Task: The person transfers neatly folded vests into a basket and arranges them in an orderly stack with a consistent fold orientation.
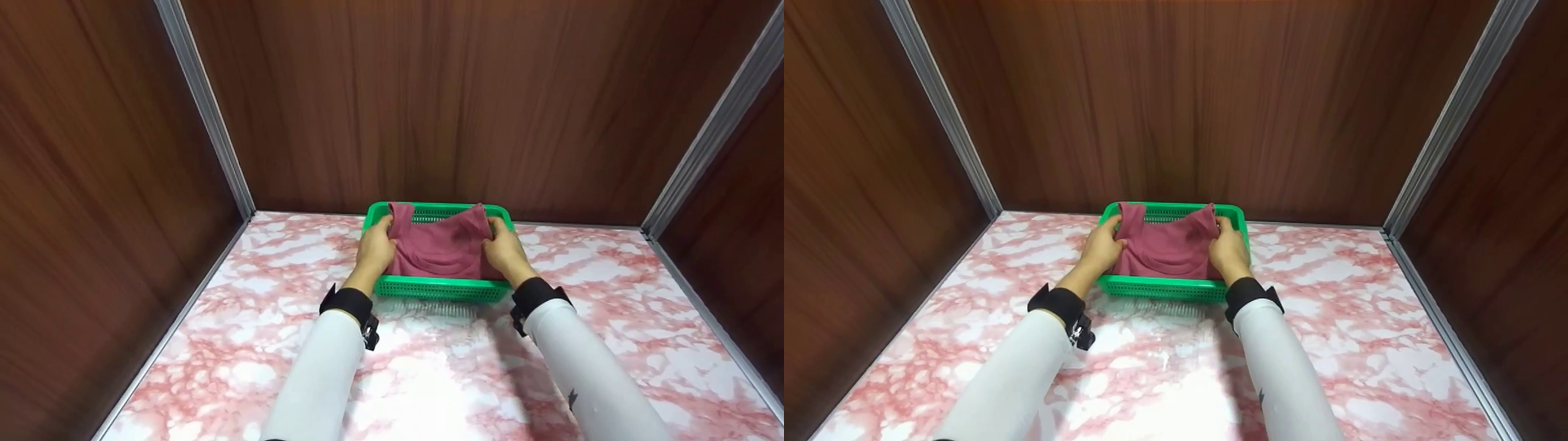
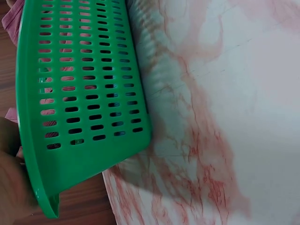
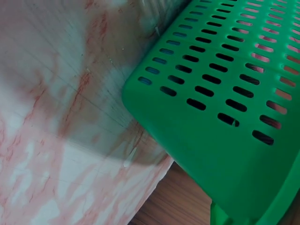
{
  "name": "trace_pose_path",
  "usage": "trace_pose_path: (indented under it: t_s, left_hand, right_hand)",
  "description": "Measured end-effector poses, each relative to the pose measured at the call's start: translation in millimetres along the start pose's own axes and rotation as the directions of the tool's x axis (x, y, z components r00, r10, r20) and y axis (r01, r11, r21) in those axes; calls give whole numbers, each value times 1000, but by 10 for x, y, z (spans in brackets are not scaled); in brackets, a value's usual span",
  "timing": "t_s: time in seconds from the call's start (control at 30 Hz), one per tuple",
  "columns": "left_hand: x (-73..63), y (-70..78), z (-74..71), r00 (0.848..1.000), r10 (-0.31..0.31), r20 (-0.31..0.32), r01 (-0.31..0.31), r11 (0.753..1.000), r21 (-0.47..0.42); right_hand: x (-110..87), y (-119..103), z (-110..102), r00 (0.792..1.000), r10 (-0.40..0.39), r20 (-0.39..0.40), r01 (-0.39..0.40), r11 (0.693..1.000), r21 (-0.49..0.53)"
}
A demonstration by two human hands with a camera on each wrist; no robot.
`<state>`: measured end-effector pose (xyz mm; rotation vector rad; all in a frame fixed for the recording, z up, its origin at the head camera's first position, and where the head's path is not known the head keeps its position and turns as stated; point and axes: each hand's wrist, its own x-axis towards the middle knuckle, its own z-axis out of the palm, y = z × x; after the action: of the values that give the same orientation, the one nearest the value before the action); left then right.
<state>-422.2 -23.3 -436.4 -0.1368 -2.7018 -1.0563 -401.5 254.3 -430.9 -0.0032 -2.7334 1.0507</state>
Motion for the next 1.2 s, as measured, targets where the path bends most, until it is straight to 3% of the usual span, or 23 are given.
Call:
trace_pose_path:
  t_s: [0.33, 0.63, 0.9, 1.2]
  left_hand:
    - [21, -15, 75, 999, 41, 8, -42, 991, 124]
    - [7, -23, 95, 1000, 18, 19, -21, 983, 183]
    - [1, -13, 126, 999, -42, 5, 40, 982, 187]
    - [-4, 12, 145, 998, -64, 5, 61, 977, 204]
  right_hand:
    - [-23, 11, 34, 998, -40, -46, 35, 993, -111]
    - [-28, 21, 56, 998, -29, -47, 23, 992, -122]
    - [-28, 39, 90, 997, 54, -53, -61, 989, -137]
    - [-42, 31, 96, 997, 38, -63, -50, 980, -193]
